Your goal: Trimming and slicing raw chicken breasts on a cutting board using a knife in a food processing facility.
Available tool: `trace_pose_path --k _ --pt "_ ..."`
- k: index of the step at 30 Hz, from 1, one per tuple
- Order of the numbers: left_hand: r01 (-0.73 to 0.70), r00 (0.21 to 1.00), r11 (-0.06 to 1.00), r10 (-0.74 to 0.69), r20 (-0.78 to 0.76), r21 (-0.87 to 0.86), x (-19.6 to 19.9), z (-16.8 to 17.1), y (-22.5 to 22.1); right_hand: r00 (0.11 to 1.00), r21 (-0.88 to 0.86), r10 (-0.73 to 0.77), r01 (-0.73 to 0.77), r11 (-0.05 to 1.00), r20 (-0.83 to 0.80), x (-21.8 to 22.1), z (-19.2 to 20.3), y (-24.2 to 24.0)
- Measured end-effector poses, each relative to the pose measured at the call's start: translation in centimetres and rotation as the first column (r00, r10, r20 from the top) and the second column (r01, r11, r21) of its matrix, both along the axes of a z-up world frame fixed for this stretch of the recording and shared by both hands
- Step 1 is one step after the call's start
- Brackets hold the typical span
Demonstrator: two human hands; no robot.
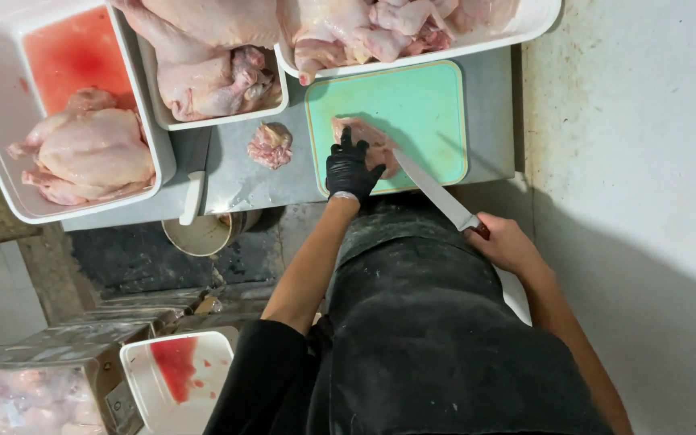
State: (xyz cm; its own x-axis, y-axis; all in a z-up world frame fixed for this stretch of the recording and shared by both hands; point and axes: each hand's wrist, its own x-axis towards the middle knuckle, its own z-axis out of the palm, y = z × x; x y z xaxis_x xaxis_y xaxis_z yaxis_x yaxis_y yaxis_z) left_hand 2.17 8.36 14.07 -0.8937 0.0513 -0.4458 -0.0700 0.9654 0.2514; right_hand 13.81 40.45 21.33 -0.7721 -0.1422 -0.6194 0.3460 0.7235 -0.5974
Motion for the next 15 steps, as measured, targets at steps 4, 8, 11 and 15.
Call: trace_pose_path --k 4,8,11,15 --pt "-0.027 0.988 0.999 0.025 -0.156 -0.016 0.8 -5.8 0.6 0.987 -0.002 0.021 -0.021 1.000 0.157 -0.4 0.5 -0.6" --pt "-0.190 0.955 0.957 0.231 -0.186 0.218 0.7 -7.0 1.3 0.978 0.019 0.064 -0.069 0.997 0.201 -0.8 1.3 -1.3" --pt "-0.231 0.935 0.927 0.296 -0.198 0.294 1.5 -4.9 1.3 0.974 0.032 0.086 -0.094 0.995 0.208 -0.8 0.2 -0.7" --pt "-0.287 0.921 0.942 0.322 -0.220 0.176 2.4 -4.9 0.3 0.974 -0.004 0.052 -0.052 0.999 0.221 -0.9 -1.4 -0.4"
